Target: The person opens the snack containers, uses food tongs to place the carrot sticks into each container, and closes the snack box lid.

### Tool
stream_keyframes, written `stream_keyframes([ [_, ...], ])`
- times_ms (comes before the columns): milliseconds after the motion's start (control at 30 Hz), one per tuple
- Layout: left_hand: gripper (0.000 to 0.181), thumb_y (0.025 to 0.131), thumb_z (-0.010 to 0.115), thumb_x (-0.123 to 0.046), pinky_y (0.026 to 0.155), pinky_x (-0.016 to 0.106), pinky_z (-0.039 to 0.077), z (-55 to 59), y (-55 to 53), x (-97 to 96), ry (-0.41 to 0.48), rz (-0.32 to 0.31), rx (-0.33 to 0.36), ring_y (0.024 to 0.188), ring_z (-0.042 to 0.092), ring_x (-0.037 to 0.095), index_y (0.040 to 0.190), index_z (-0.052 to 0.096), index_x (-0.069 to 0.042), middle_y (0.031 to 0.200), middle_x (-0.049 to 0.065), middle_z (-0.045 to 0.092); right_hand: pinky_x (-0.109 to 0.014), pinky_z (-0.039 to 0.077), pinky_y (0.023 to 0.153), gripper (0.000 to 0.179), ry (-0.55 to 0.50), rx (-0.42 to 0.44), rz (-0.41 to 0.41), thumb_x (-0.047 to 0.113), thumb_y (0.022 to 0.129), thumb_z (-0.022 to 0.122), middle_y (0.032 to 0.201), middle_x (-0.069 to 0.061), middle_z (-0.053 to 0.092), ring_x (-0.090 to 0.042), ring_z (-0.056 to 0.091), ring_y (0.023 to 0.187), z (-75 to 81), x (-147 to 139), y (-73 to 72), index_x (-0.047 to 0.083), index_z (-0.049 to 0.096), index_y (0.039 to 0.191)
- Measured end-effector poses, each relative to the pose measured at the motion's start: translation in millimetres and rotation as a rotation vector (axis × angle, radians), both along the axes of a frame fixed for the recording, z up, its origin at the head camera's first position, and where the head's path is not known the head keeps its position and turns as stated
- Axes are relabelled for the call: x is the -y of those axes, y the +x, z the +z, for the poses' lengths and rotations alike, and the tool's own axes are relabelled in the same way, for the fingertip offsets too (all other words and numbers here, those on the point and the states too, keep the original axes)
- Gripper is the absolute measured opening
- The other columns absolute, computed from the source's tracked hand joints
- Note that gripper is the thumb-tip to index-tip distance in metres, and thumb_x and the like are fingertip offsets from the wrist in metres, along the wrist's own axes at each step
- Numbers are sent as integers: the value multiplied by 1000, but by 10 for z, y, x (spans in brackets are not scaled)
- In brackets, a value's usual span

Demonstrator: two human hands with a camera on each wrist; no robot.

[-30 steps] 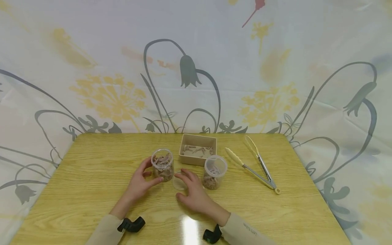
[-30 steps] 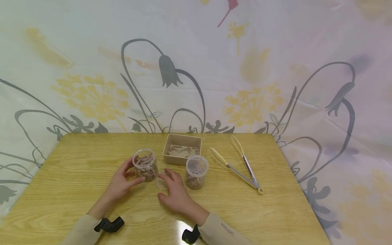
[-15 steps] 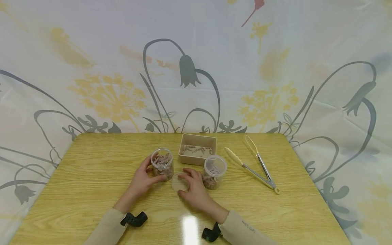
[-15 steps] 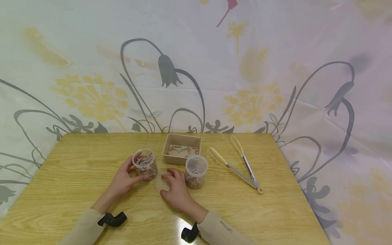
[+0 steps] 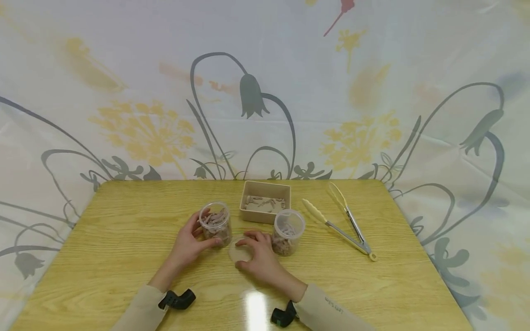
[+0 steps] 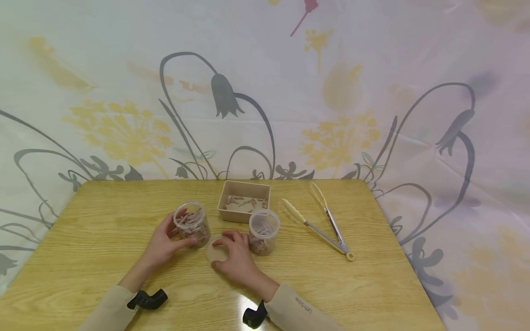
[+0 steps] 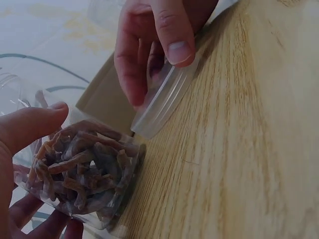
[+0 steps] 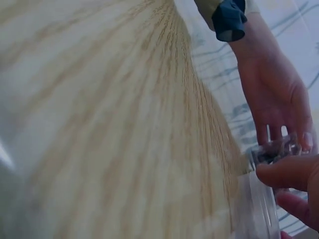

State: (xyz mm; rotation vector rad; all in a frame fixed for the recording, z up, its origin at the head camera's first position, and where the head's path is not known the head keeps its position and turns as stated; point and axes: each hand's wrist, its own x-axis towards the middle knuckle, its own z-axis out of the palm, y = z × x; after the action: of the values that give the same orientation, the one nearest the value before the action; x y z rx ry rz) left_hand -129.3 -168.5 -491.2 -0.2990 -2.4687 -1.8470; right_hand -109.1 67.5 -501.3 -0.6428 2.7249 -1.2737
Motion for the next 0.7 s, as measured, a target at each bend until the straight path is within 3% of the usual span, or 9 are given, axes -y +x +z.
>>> stream_keyframes([
  [267, 83, 78, 85, -3, 110, 53, 34, 50, 94, 77, 33, -15, 9, 131, 47, 37, 147, 41, -2, 145, 19, 47, -47, 41, 99, 55, -77, 9, 1, 19, 77, 81, 133, -9, 53, -29, 45, 122, 29, -33, -11, 12, 64, 129],
  [467, 82, 77, 86, -5, 107, 50, 38, 61, 162, 130, -15, -13, -17, 126, 52, 36, 147, 43, -3, 143, 17, 49, -29, 48, 78, 62, -170, 27, 44, 21, 81, 80, 126, -11, 55, -27, 54, 101, 92, -64, -16, 8, 58, 137],
  [700, 82, 76, 87, -7, 105, 55, 39, 92, 263, 179, -69, -28, -54, 124, 51, 36, 145, 44, -3, 141, 16, 51, -35, 53, 88, 66, -321, 130, 79, 17, 84, 79, 130, -15, 49, -30, 51, 112, 215, -90, 7, 9, 53, 144],
])
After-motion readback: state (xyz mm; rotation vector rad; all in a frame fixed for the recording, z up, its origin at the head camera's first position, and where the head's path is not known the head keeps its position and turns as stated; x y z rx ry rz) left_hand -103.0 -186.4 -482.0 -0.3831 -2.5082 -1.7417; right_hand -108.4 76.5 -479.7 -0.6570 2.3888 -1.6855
